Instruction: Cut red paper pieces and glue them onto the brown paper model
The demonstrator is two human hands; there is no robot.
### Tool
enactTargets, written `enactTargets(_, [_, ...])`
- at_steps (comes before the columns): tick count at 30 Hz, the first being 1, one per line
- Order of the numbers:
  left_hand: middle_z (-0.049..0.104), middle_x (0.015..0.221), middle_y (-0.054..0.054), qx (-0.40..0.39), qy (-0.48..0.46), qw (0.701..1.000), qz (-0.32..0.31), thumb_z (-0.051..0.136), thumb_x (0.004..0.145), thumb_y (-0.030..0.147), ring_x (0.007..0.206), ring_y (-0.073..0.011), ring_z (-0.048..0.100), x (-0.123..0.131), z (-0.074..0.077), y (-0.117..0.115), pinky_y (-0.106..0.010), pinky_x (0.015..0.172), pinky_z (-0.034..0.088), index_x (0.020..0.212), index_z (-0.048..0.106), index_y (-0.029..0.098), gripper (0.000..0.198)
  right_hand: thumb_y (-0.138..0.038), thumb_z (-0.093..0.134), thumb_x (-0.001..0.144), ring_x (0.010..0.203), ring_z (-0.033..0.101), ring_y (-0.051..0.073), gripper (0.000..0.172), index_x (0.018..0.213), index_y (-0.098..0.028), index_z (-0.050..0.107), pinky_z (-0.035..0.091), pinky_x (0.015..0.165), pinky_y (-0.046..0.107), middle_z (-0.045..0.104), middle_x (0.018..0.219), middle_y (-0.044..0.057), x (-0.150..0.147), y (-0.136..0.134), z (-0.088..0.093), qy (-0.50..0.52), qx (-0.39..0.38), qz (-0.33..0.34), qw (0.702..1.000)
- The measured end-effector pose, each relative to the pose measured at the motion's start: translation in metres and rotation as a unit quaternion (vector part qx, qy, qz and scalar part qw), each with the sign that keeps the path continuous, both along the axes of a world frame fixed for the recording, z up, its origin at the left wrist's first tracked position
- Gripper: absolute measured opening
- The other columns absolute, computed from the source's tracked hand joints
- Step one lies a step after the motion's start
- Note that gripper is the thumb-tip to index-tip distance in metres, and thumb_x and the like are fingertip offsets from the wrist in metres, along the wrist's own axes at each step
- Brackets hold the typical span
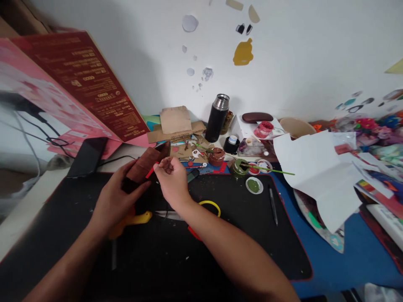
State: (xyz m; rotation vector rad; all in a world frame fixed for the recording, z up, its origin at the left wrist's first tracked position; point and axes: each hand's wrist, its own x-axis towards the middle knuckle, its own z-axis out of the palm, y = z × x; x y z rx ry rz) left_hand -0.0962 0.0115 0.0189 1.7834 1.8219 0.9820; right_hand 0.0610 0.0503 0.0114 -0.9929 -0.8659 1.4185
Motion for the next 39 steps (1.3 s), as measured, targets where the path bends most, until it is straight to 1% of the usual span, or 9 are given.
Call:
enactTargets(5, [0.071, 0.139, -0.013, 0.001, 0.008, 1.0, 0.002, 0.075, 0.085, 0.051, 0.125, -0.0348, 0.069, 0.0002, -0.0006, 0.0004, -0.047, 0.105, 0.055, 0.145, 0.058, 0.022, 0.069, -0.043, 0.078, 0.079, 0.062, 0.047, 0.013, 0.035, 0.083, -0.026, 0.048, 0.035, 0.05, 0.025, 0.052, 0.077, -0.004, 0.001, 0.0004, 0.0001, -0.008, 0.0, 0.006, 1.0])
enactTargets(13, [0.072, 0.138, -0.013, 0.011, 0.005, 1.0, -0.003, 0.075, 0.085, 0.051, 0.123, -0.0333, 0.07, 0.0003, -0.0032, -0.0002, -0.045, 0.105, 0.055, 0.145, 0.059, 0.02, 0.069, -0.039, 0.079, 0.079, 0.057, 0.041, 0.01, 0.033, 0.081, -0.024, 0.049, 0.03, 0.048, 0.024, 0.05, 0.076, -0.006, 0.0015, -0.0011, -0.0018, 0.007, 0.012, -0.002, 1.0])
enactTargets(18, [0.072, 0.137, -0.013, 0.021, 0.008, 1.0, -0.005, 0.075, 0.086, 0.05, 0.123, -0.0337, 0.07, 0.0003, -0.0044, -0.0002, -0.046, 0.105, 0.056, 0.144, 0.06, 0.021, 0.067, -0.041, 0.079, 0.079, 0.057, 0.043, 0.011, 0.034, 0.082, -0.025, 0.049, 0.032, 0.048, 0.024, 0.05, 0.074, -0.006, 0.0007, -0.0003, -0.0039, 0.003, 0.01, -0.006, 1.0])
enactTargets(27, [0.072, 0.138, -0.013, 0.02, 0.021, 1.0, -0.01, 0.076, 0.087, 0.049, 0.124, -0.0342, 0.069, 0.0, -0.0045, -0.0007, -0.048, 0.106, 0.055, 0.145, 0.059, 0.021, 0.067, -0.041, 0.079, 0.078, 0.059, 0.045, 0.012, 0.034, 0.081, -0.025, 0.05, 0.033, 0.05, 0.025, 0.051, 0.076, -0.005, 0.0006, 0.0011, -0.0058, 0.004, 0.014, -0.008, 1.0])
enactTargets(33, [0.072, 0.135, -0.013, 0.034, 0.042, 0.998, -0.014, 0.074, 0.088, 0.048, 0.122, -0.0338, 0.069, 0.0025, -0.0023, -0.0011, -0.046, 0.103, 0.056, 0.144, 0.059, 0.02, 0.064, -0.038, 0.079, 0.078, 0.058, 0.043, 0.011, 0.031, 0.082, -0.025, 0.05, 0.031, 0.049, 0.024, 0.05, 0.075, -0.006, 0.0009, 0.0012, -0.0059, 0.004, 0.014, -0.005, 1.0])
enactTargets(39, [0.071, 0.134, -0.014, 0.064, 0.09, 0.994, -0.019, 0.072, 0.091, 0.046, 0.123, -0.0343, 0.069, 0.0023, -0.0039, -0.0011, -0.046, 0.104, 0.056, 0.144, 0.058, 0.019, 0.062, -0.039, 0.078, 0.077, 0.061, 0.046, 0.012, 0.032, 0.081, -0.025, 0.049, 0.033, 0.05, 0.024, 0.051, 0.076, -0.005, 0.0001, 0.0023, -0.008, -0.003, 0.019, -0.01, 1.0])
